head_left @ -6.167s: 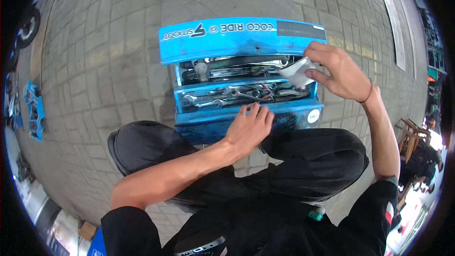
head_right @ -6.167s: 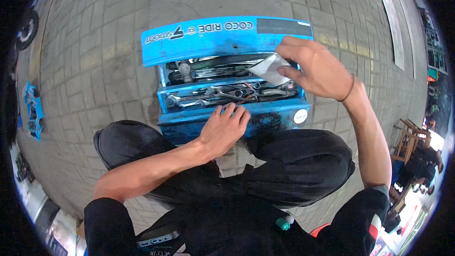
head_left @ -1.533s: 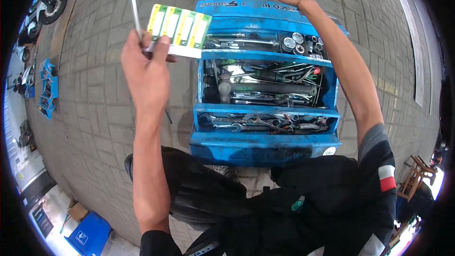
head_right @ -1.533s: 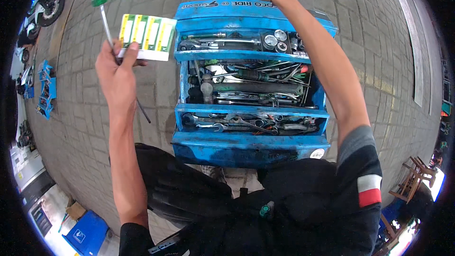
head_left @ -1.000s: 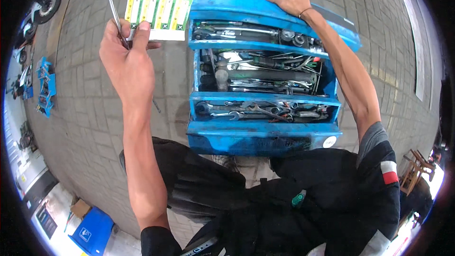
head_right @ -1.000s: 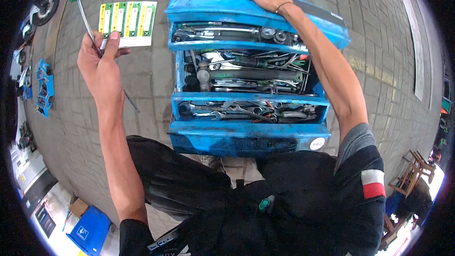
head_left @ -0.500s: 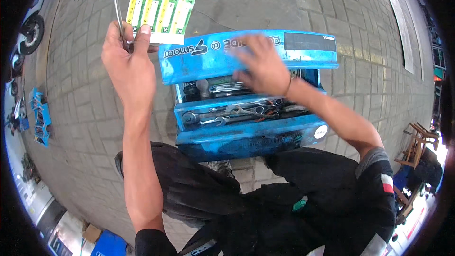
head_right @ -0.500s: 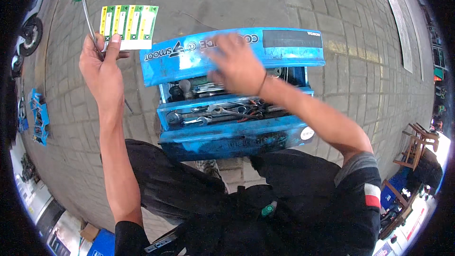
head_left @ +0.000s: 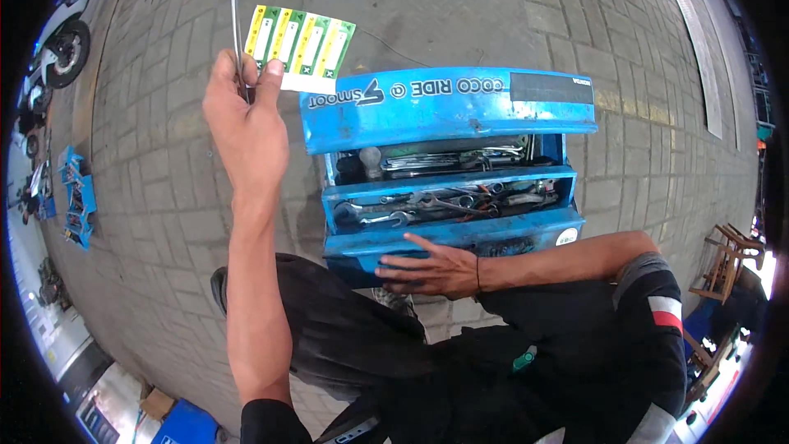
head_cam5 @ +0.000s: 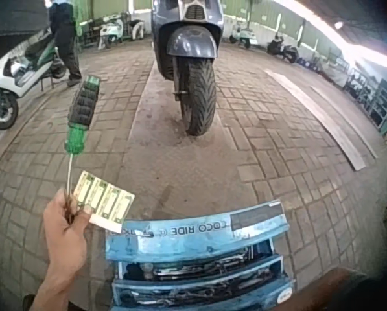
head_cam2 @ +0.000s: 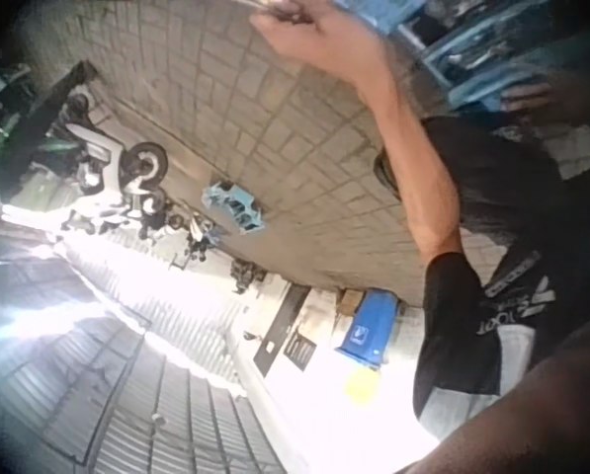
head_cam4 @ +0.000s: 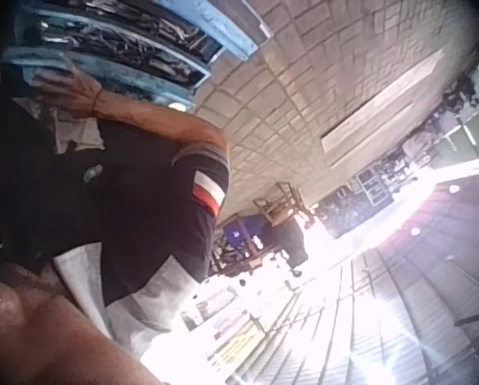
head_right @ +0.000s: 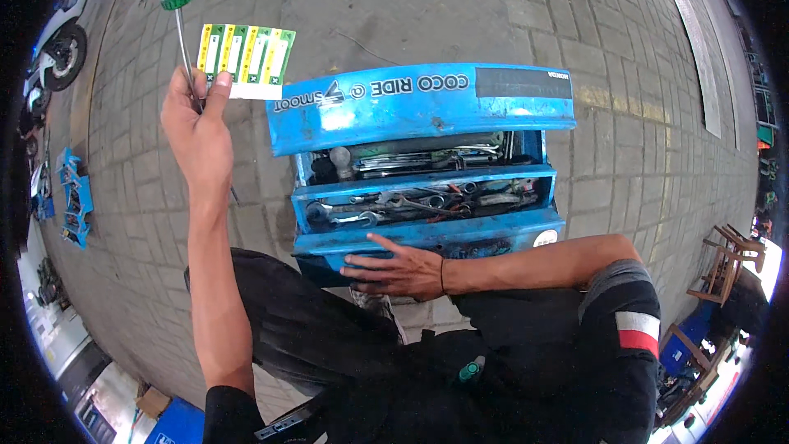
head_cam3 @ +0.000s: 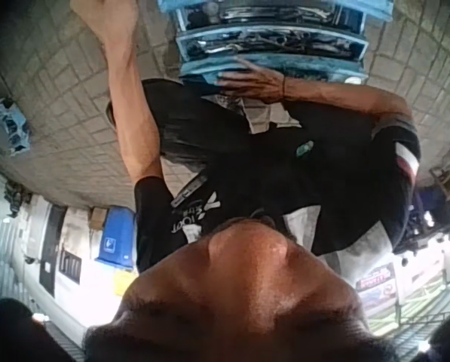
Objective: The person removes screws from the front panel of a scooter using a screwdriver, then lifts the panel away from the body by hand while a second person holds it.
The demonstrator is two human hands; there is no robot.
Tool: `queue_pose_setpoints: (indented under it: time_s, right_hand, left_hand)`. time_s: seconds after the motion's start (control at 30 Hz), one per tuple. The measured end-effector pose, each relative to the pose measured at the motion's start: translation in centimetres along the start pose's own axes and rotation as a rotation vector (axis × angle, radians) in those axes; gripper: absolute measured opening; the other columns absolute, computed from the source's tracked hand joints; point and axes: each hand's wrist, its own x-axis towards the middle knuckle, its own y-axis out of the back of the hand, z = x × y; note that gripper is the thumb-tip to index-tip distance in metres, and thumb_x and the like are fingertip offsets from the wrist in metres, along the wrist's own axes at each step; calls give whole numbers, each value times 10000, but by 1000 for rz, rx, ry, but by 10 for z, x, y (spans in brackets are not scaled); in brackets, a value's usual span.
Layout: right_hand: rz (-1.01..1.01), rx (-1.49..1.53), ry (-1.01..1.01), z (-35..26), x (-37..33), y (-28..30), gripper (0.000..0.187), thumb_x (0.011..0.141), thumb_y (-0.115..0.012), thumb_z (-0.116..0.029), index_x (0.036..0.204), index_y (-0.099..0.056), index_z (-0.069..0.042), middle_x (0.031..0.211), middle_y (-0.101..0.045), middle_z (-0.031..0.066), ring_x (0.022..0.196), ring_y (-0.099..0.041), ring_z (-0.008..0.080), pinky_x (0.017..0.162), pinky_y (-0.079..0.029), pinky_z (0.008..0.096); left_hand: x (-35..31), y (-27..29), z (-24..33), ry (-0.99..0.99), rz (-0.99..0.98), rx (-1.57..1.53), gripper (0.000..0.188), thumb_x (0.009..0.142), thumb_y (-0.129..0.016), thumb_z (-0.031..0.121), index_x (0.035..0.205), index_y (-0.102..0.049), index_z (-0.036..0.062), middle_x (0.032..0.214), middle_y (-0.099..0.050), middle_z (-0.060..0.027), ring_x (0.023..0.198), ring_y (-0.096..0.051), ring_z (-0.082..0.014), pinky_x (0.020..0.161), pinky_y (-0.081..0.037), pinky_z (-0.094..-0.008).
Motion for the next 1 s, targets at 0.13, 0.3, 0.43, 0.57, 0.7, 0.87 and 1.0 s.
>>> queue_pose_setpoints:
  time_s: [0.13,0.3,0.43,0.57,0.7,0.87,1.0]
  right_hand:
    - [-143,80,107,-1,13,-10,511,991,-558,-356,1490,-452,-332,1694,-172,27,1586,-51,279,1262,-75,660]
    - [-183,81,152,6,12,-1,436,975,-550,-322,1410,-540,-355,1718,-117,20,1594,-28,257,1265,-72,620]
    - [-157,33,163,15,11,14,459,948,-594,-284,1394,-562,-388,1712,-144,10,1589,-75,262,1282,-76,580]
    - [-124,10,194,32,14,30,452,933,-621,-232,1353,-600,-400,1691,-221,-6,1574,-158,262,1296,-139,529]
    - [-38,119,167,59,2,41,462,896,-654,-261,1329,-618,-417,1679,-258,-6,1553,-231,262,1288,-207,523]
    - [-11,158,108,94,1,79,625,772,-757,-297,1356,-591,-449,1684,-257,19,1554,-245,274,1287,-170,537]
    - [-79,112,-124,133,11,98,807,691,-833,-225,1412,-541,-440,1689,-237,43,1556,-237,270,1286,-217,517]
  left_hand:
    - [2,4,7,182,-74,-104,288,959,-630,2,810,-399,89,737,-487,-1,612,-506,-105,596,-455,-288]
    - [8,10,4,422,-179,-623,276,948,-610,-59,829,-414,95,829,-612,-93,666,-639,-187,584,-513,-311]
    - [11,8,-2,448,-166,-684,284,957,-623,-24,833,-413,120,815,-644,-103,591,-610,-148,486,-381,-268]
    - [11,8,1,454,-157,-746,305,966,-658,27,835,-409,145,751,-642,-71,524,-584,-107,425,-268,-220]
    - [12,10,1,433,-182,-713,314,963,-675,43,836,-408,149,750,-641,-70,519,-576,-106,424,-264,-222]
    - [9,12,9,459,-112,-716,311,937,-648,-6,819,-394,130,722,-602,-69,528,-565,-141,486,-369,-270]
    - [10,10,12,449,-119,-696,316,936,-647,-11,817,-391,131,699,-580,-55,519,-556,-136,479,-372,-270]
